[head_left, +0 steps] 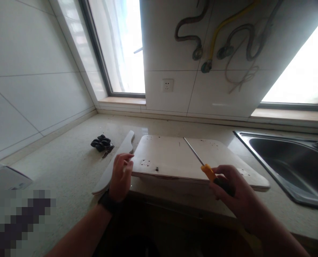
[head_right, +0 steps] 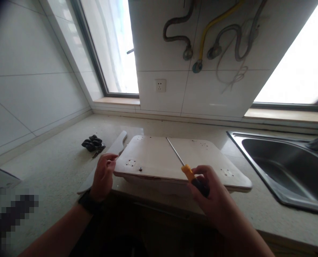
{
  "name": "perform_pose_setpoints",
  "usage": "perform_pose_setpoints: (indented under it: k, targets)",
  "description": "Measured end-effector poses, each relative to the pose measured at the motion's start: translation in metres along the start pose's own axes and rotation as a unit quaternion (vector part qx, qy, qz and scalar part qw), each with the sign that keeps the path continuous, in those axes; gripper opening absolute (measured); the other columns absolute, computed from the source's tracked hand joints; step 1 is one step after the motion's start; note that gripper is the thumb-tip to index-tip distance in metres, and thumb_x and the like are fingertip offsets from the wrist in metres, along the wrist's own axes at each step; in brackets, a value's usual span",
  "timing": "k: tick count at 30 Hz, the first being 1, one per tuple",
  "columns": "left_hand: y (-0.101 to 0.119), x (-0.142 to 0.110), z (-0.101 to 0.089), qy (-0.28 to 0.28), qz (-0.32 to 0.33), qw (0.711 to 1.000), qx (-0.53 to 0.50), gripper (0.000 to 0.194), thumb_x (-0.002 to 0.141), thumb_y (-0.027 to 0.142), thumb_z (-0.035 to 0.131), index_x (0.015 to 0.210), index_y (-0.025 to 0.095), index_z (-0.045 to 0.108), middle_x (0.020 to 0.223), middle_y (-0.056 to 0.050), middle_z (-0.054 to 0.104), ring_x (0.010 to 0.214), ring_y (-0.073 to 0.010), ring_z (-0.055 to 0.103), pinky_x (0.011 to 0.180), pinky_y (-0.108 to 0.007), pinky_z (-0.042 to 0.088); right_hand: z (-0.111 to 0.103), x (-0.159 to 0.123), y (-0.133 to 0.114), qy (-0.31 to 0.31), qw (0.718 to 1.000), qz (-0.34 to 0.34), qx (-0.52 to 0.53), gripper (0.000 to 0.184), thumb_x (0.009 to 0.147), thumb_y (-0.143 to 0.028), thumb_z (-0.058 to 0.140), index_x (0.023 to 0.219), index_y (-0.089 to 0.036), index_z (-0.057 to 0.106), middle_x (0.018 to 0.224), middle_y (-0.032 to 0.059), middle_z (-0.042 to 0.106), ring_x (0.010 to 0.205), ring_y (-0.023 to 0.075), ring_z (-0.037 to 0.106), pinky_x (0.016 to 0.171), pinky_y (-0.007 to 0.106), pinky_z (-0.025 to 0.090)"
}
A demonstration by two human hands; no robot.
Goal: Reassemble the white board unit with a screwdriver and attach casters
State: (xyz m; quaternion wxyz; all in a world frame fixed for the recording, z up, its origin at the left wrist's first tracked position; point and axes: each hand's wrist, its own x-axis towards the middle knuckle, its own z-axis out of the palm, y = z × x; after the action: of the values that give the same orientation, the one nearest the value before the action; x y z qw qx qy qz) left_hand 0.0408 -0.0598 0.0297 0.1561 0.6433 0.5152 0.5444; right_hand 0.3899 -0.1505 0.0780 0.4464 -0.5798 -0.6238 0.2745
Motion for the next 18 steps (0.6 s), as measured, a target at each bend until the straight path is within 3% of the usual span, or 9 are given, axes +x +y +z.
perform_pose_setpoints:
  k: [3,6,8,12,16,18]
  targets:
    - [-0.026,-0.015,0.012,0.081,-0.146,0.979,-0.117,0.037,0.102,0.051,0.042,0.124,0.022,0.052,0.119,-0.008,0.06,0.105,-0.0222,0.061,0.093,-0.039,0.051,-0.001,0.011,-0.004,-0.014,0.999,-0.026,-0.028,0.035,0.093,-0.043,0.064,0.12,-0.024,0.052,0.089,0.0036,0.068,0.068,0.0155,0.063,0.059,0.028,0.055]
    - [-0.031,-0.028,0.024,0.029,-0.19,0.958,-0.211,0.053,0.101,0.065,0.035,0.13,0.023,0.05,0.122,-0.01,0.065,0.112,-0.0246,0.064,0.096,-0.041,0.054,-0.003,0.029,-0.012,-0.004,0.999,-0.044,-0.015,0.036,0.089,-0.044,0.071,0.115,-0.024,0.056,0.115,0.0115,0.07,0.089,0.0216,0.072,0.078,0.036,0.061]
    - [-0.024,-0.032,0.026,-0.011,-0.191,0.954,-0.23,0.061,0.098,0.068,0.041,0.138,0.023,0.047,0.133,-0.011,0.064,0.125,-0.0269,0.062,0.105,-0.044,0.051,-0.004,0.044,-0.019,0.002,0.999,-0.047,0.017,0.041,0.083,-0.044,0.078,0.111,-0.024,0.057,0.123,0.0133,0.07,0.097,0.0253,0.074,0.083,0.04,0.062]
    - [-0.013,-0.031,0.023,-0.064,-0.218,0.945,-0.234,0.072,0.091,0.066,0.059,0.144,0.019,0.049,0.148,-0.015,0.058,0.142,-0.0296,0.051,0.121,-0.046,0.039,-0.004,0.073,-0.034,0.005,0.991,-0.029,0.133,0.046,0.075,-0.04,0.087,0.104,-0.025,0.054,0.113,0.0101,0.076,0.096,0.0266,0.075,0.08,0.042,0.065]
    - [-0.021,-0.028,0.018,-0.139,-0.265,0.908,-0.294,0.07,0.087,0.068,0.062,0.133,0.016,0.063,0.134,-0.016,0.07,0.133,-0.0334,0.06,0.117,-0.05,0.044,-0.01,0.094,-0.045,-0.027,0.989,-0.045,0.141,0.039,0.072,-0.036,0.09,0.092,-0.022,0.059,0.113,0.0095,0.077,0.095,0.026,0.076,0.083,0.044,0.065]
    - [-0.026,-0.027,0.018,-0.149,-0.273,0.906,-0.287,0.073,0.084,0.07,0.066,0.133,0.016,0.064,0.131,-0.017,0.071,0.13,-0.0345,0.062,0.115,-0.051,0.046,-0.015,0.102,-0.05,-0.056,0.988,-0.059,0.13,0.042,0.068,-0.031,0.092,0.093,-0.023,0.059,0.114,0.0088,0.077,0.095,0.0258,0.076,0.087,0.045,0.065]
